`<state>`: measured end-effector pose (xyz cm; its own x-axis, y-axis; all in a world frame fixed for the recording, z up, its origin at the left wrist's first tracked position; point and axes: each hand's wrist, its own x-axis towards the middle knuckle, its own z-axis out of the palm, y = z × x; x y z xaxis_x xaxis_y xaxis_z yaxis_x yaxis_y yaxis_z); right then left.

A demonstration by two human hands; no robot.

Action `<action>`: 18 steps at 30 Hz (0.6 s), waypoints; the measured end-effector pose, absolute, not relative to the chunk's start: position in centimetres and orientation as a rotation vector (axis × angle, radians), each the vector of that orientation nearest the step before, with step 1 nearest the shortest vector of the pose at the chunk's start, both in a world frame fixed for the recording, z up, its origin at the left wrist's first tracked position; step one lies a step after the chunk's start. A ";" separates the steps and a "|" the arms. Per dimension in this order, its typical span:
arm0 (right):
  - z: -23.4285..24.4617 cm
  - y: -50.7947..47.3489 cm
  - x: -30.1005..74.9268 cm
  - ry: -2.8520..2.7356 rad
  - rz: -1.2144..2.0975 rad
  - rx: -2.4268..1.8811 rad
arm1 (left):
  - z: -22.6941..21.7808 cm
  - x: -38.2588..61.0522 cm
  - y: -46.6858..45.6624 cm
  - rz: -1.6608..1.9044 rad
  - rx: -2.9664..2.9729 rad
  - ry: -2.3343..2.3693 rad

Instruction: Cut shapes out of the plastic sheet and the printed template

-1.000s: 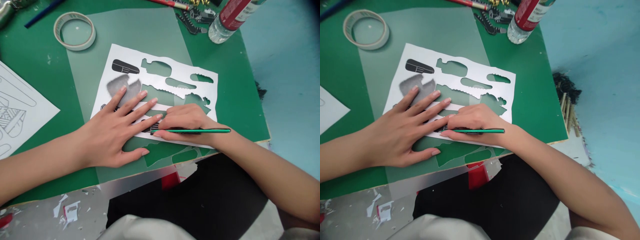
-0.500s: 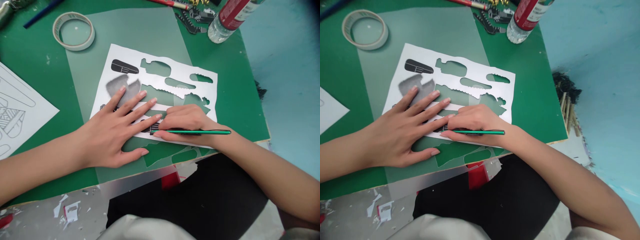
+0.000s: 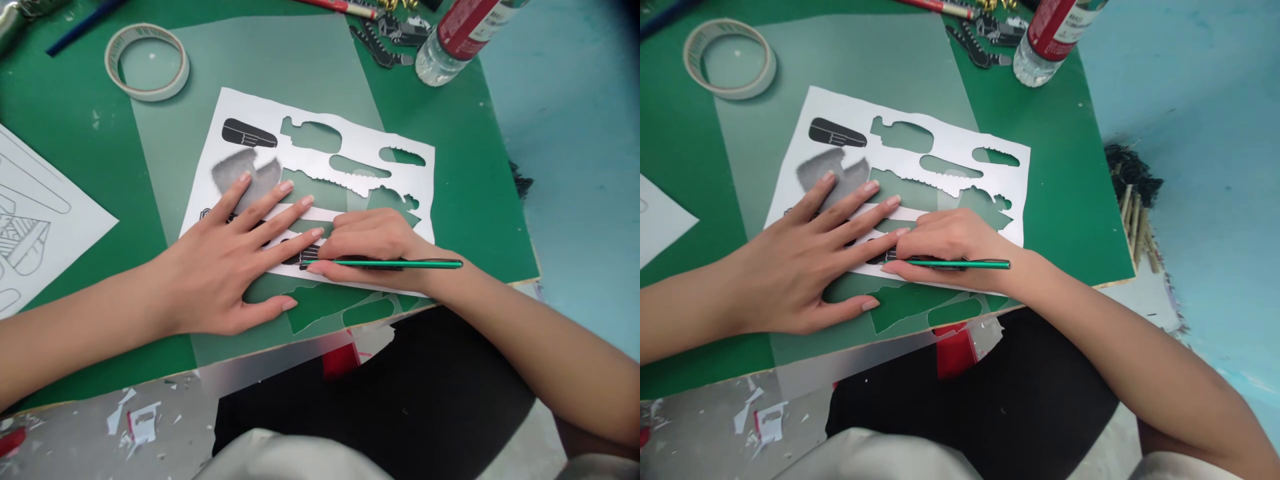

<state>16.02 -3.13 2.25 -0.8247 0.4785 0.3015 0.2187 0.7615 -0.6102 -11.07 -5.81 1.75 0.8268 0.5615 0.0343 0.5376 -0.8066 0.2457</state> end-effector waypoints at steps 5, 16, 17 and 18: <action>2.4 -2.9 16.0 -2.524 0.783 -0.517 | 1.7 -11.1 -5.7 0.130 2.803 0.839; 2.5 -2.8 16.3 -2.545 0.748 -0.506 | 1.7 -11.0 -5.8 0.152 2.786 0.845; 2.4 -2.8 16.3 -2.544 0.744 -0.495 | 1.8 -11.1 -5.8 0.149 2.784 0.844; 2.4 -2.8 16.4 -2.539 0.743 -0.483 | 1.8 -11.1 -5.8 0.148 2.784 0.839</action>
<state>16.35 -2.83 2.38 -0.8379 0.4431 0.3186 0.2013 0.7936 -0.5741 -11.07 -5.77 1.78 0.8311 0.5552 0.0303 0.5320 -0.8098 0.2473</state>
